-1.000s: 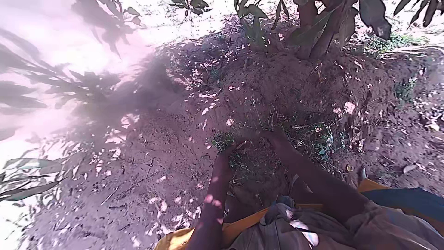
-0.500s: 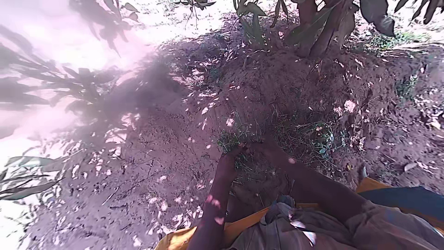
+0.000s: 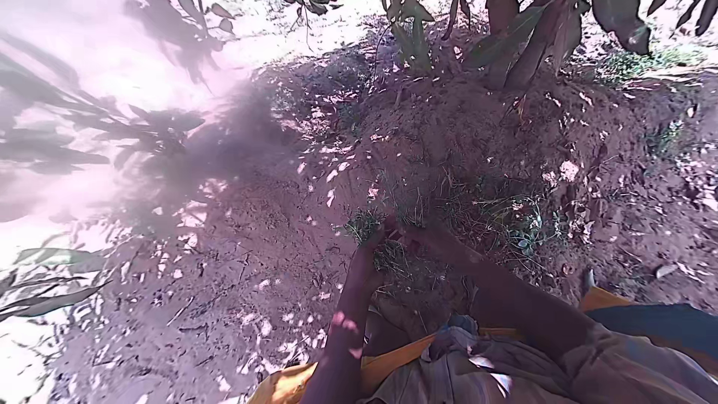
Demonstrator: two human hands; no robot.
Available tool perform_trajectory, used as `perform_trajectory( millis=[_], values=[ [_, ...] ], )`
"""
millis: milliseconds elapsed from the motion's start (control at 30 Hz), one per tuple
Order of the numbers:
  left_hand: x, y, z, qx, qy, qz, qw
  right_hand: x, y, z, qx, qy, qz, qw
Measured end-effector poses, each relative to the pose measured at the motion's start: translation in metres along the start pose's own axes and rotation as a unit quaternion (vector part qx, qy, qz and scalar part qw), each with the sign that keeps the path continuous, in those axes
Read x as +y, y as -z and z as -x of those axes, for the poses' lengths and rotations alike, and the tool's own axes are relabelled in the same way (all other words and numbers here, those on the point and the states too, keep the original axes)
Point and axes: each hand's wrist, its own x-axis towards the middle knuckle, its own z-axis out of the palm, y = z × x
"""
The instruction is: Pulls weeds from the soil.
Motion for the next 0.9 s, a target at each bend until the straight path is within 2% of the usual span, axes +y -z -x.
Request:
perform_trajectory(
  millis=[167,367,433,600,700,767,900],
  values=[
    [0.001,-0.006,0.01,-0.013,0.018,-0.071,0.997,-0.011,-0.002,0.006,-0.01,-0.058,0.097,0.994],
    [-0.004,0.009,-0.005,-0.064,-0.016,-0.077,0.995,-0.005,0.006,0.0,0.068,-0.014,0.005,0.998],
    [-0.004,0.01,-0.006,-0.061,-0.016,-0.063,0.996,-0.005,0.009,0.0,0.046,-0.002,0.026,0.999],
    [-0.002,-0.005,0.006,0.018,0.006,-0.08,0.997,-0.002,0.001,0.001,-0.032,-0.031,0.171,0.984],
    [-0.002,-0.004,0.007,0.023,0.006,-0.082,0.996,-0.005,0.001,0.002,0.048,-0.033,0.101,0.993],
    [-0.003,-0.001,0.004,0.0,0.001,-0.072,0.997,-0.008,0.006,0.0,0.096,-0.035,0.031,0.994],
    [-0.007,0.008,-0.006,-0.075,-0.023,-0.055,0.995,-0.012,0.015,0.0,0.113,-0.02,-0.04,0.993]
  ],
)
